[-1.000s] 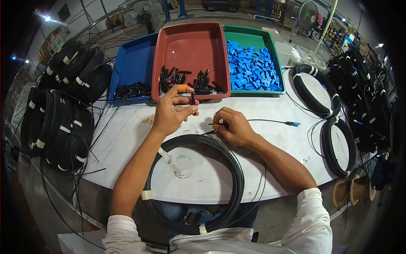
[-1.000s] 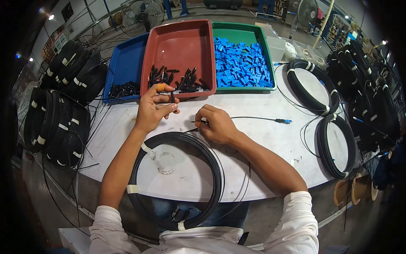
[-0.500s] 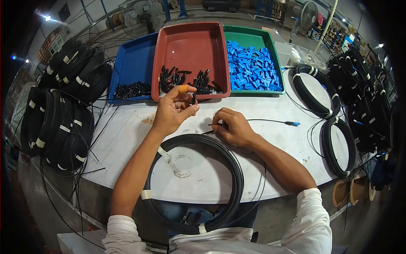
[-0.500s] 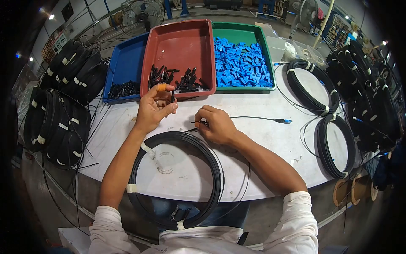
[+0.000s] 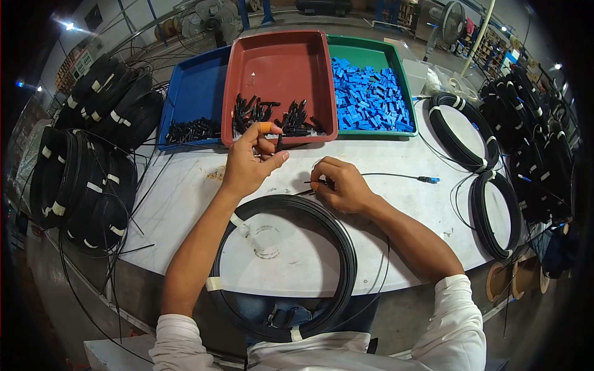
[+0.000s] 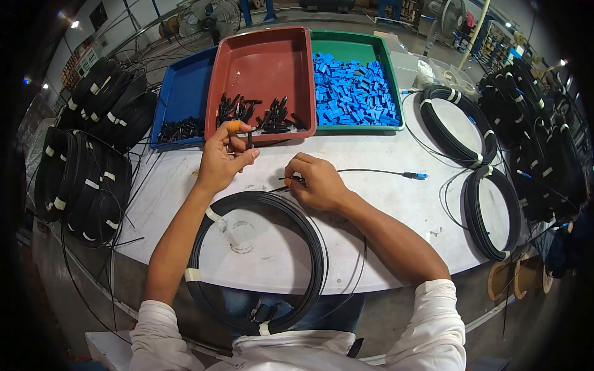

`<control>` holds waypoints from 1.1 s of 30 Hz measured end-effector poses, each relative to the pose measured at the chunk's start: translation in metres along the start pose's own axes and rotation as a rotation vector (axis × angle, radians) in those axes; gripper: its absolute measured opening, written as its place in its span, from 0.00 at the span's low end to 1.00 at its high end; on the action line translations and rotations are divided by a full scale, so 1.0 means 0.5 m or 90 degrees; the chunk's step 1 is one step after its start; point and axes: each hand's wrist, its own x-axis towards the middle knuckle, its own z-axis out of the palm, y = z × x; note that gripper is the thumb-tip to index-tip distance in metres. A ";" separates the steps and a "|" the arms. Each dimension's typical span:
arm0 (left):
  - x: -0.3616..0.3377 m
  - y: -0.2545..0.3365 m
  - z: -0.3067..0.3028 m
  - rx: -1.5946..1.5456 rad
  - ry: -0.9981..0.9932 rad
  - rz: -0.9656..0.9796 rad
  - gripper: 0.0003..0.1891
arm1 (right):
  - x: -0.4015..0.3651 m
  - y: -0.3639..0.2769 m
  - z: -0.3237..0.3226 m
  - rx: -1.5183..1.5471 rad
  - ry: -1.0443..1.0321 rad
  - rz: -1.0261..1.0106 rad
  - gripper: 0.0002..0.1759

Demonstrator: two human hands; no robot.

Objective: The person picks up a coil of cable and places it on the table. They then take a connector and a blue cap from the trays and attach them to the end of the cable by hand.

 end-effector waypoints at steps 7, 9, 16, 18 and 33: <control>0.000 -0.011 -0.004 0.025 -0.018 -0.003 0.24 | -0.001 0.000 0.001 -0.011 -0.003 -0.004 0.06; 0.001 -0.008 -0.003 0.018 -0.015 -0.012 0.24 | 0.000 0.000 0.001 -0.003 0.002 -0.006 0.06; -0.004 0.007 0.006 0.012 0.002 -0.051 0.24 | -0.001 0.001 0.002 -0.001 0.003 -0.009 0.06; -0.005 0.005 0.003 0.071 -0.015 -0.023 0.26 | 0.000 0.002 0.000 -0.007 0.006 -0.012 0.06; -0.024 0.058 0.034 0.062 0.014 -0.022 0.41 | 0.009 -0.018 -0.008 0.355 0.108 -0.039 0.04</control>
